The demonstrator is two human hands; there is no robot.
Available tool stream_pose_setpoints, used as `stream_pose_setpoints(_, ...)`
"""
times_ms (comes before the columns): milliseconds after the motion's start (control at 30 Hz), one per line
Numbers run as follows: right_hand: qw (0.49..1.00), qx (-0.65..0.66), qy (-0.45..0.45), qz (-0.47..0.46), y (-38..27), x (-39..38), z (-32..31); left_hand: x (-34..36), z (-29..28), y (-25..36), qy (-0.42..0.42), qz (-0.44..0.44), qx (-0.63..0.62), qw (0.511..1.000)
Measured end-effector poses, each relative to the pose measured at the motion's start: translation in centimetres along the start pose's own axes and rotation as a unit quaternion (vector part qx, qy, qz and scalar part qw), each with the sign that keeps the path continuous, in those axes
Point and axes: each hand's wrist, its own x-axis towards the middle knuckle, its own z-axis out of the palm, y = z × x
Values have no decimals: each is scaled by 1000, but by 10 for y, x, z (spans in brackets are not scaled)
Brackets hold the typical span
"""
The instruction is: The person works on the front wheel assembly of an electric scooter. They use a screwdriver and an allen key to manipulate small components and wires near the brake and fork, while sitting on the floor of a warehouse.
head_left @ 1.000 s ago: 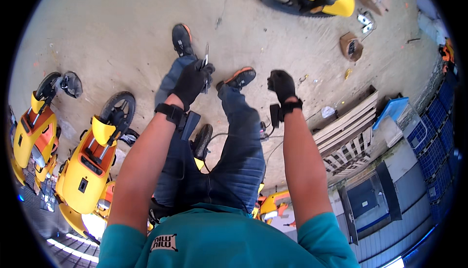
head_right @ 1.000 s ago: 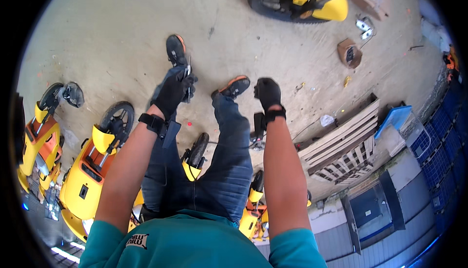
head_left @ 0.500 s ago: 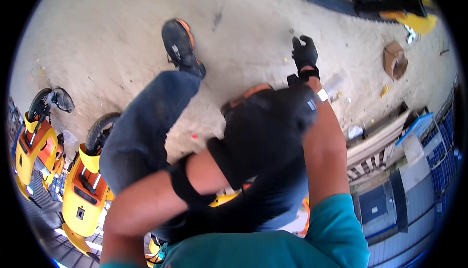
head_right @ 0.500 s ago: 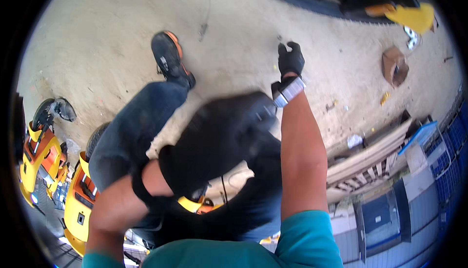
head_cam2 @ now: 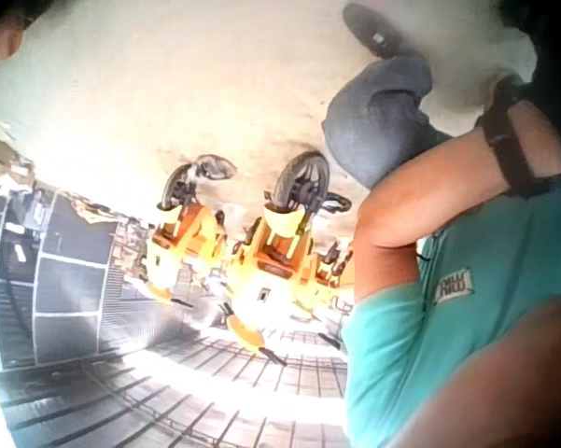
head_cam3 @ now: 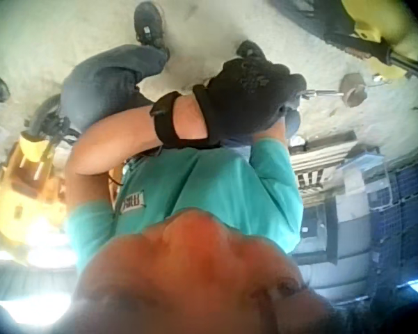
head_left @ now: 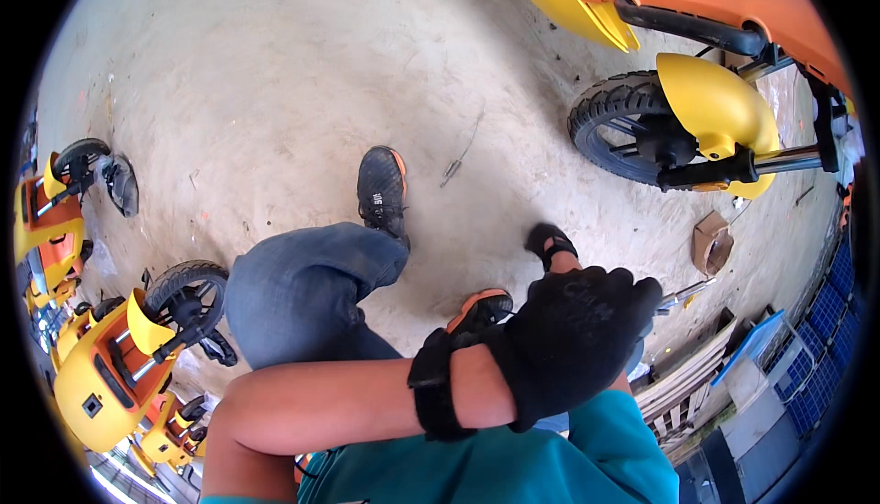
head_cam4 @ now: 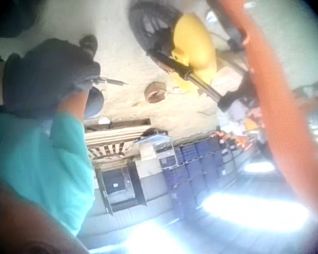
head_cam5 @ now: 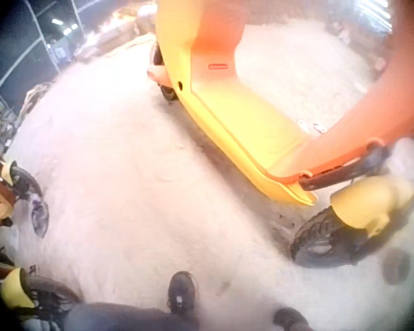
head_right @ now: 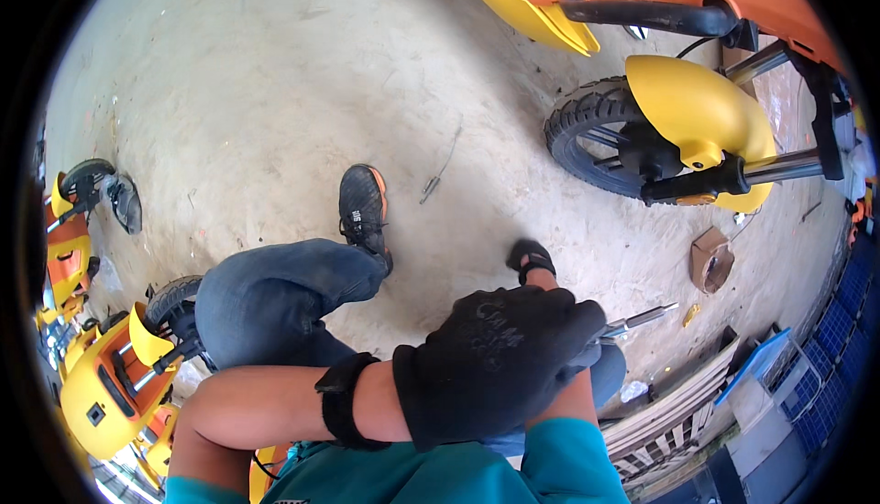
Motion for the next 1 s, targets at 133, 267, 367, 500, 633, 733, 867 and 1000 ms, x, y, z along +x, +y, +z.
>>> stream_pose_setpoints(133, 989, 75, 125, 24, -94, 50, -57, -6, 4, 11, 37, 13, 56, 998)
stream_pose_setpoints(267, 991, 83, 73, 69, -186, 52, -77, -16, 0, 14, 52, 51, 50, 996)
stream_pose_setpoints(367, 985, 107, 106, 83, -212, 43, -74, -24, -3, 10, 67, 33, 48, 996)
stream_pose_setpoints(500, 987, 104, 105, 62, -206, 44, -69, -34, 5, 13, 49, 11, 9, 999)
stream_pose_setpoints(633, 982, 119, 128, 76, -175, 30, -59, -35, 15, 16, 13, -3, 17, 1000)
stream_pose_setpoints(733, 972, 136, 154, 111, -150, 16, -47, -33, 22, 16, 49, 39, 45, 997)
stream_pose_setpoints(867, 955, 194, 198, 105, -119, 6, -26, -18, 13, 17, 56, 60, 66, 994)
stream_pose_setpoints(1000, 923, 238, 285, 100, -98, 8, -22, -18, -31, 34, 82, -171, -231, 954)
